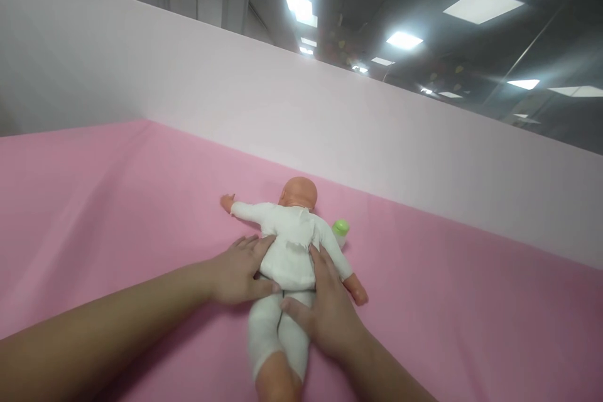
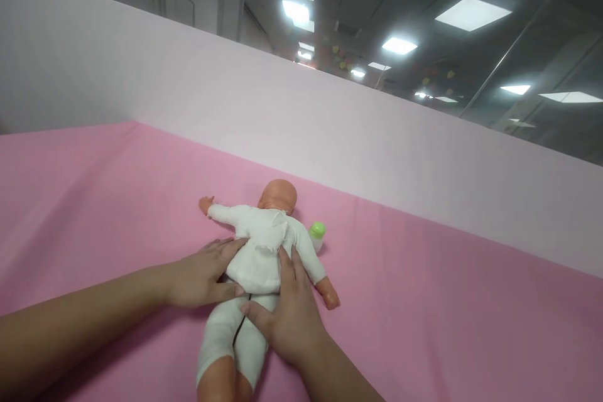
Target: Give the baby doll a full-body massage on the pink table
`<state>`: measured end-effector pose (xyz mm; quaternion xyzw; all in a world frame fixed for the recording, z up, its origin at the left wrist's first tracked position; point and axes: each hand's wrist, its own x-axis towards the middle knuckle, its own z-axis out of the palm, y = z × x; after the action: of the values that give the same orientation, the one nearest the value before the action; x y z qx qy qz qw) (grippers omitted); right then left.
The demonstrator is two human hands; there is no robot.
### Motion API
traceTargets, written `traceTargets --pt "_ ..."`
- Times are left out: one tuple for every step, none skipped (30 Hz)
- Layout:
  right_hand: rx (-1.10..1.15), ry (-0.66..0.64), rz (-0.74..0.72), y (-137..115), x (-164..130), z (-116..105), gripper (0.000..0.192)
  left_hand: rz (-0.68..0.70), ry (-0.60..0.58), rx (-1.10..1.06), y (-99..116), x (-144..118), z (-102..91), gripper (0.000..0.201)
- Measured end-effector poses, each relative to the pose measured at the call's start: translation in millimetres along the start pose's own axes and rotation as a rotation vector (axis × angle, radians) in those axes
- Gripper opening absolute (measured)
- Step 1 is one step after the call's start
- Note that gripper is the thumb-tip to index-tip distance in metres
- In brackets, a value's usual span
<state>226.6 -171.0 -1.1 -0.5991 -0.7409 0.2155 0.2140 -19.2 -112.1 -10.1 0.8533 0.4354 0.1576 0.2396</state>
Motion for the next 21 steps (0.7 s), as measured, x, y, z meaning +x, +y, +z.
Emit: traceTargets --pt "0.008 0.005 0.003 0.0 0.4 0.2 0.106 0.003 -0.003 -0.006 -1.8 0.0 3.0 0.112" --pt "0.016 0.002 0.006 -0.3 0.6 -0.1 0.107 0.001 -0.005 -0.006 -3.5 -0.1 5.3 0.119" --pt "0.024 -0.007 0.010 -0.8 0.7 -0.7 0.108 -0.005 -0.002 -0.003 -4.8 -0.4 6.6 0.127" --pt "0.030 -0.019 0.014 -1.4 0.7 -1.7 0.109 -0.011 0.008 -0.001 -5.6 -1.0 6.9 0.133" --pt "0.035 -0.033 0.016 -2.0 0.6 -3.1 0.110 -0.016 0.019 -0.003 -5.7 -1.8 5.9 0.138" --pt "0.042 -0.045 0.014 -2.5 0.4 -4.7 0.110 -0.020 0.023 -0.011 -5.2 -2.9 3.6 0.140" --pt "0.050 -0.055 0.007 -2.7 0.2 -6.5 0.109 -0.022 0.018 -0.025 -4.3 -4.0 0.2 0.141" --pt "0.059 -0.060 -0.002 -2.5 0.0 -8.4 0.108 -0.021 0.000 -0.045 -3.3 -5.0 -4.1 0.141" --pt "0.067 -0.063 -0.011 -2.1 -0.1 -10.6 0.108 -0.021 -0.027 -0.066 -2.3 -5.9 -9.0 0.141" --pt "0.073 -0.064 -0.018 -1.2 0.0 -13.0 0.107 -0.023 -0.057 -0.086 -1.6 -6.5 -13.8 0.141" --pt "0.075 -0.071 -0.025 -0.2 0.1 -15.6 0.108 -0.029 -0.085 -0.104 -1.3 -7.0 -18.4 0.142" --pt "0.071 -0.085 -0.033 1.0 0.3 -18.5 0.108 -0.036 -0.108 -0.118 -1.4 -7.1 -22.4 0.143" --pt "0.065 -0.106 -0.045 2.2 0.5 -21.6 0.108 -0.040 -0.123 -0.130 -1.9 -7.1 -25.6 0.143" --pt "0.056 -0.130 -0.063 3.4 0.6 -24.6 0.108 -0.036 -0.130 -0.139 -2.6 -6.9 -28.2 0.143" --pt "0.049 -0.151 -0.082 4.4 0.6 -27.2 0.108 -0.027 -0.133 -0.149 -3.3 -6.6 -30.3 0.142" --pt "0.044 -0.168 -0.101 5.3 0.4 -29.3 0.108 -0.015 -0.141 -0.158 -3.7 -6.3 -32.1 0.140" --pt "0.040 -0.175 -0.114 5.9 0.0 -30.7 0.107 -0.004 -0.148 -0.168 -3.5 -6.1 -33.9 0.138" --pt "0.038 -0.168 -0.119 6.3 -0.5 -31.1 0.105 0.001 -0.153 -0.179 -2.7 -6.1 -35.8 0.135" --pt "0.032 -0.156 -0.120 6.4 -1.0 -30.8 0.103 0.002 -0.160 -0.190 -1.0 -6.3 -37.7 0.131" --pt "0.022 -0.141 -0.117 6.3 -1.5 -29.9 0.101 0.001 -0.166 -0.196 1.4 -6.7 -39.8 0.124" --pt "0.009 -0.124 -0.115 6.1 -1.9 -28.6 0.099 -0.005 -0.159 -0.186 4.5 -7.3 -41.9 0.116"
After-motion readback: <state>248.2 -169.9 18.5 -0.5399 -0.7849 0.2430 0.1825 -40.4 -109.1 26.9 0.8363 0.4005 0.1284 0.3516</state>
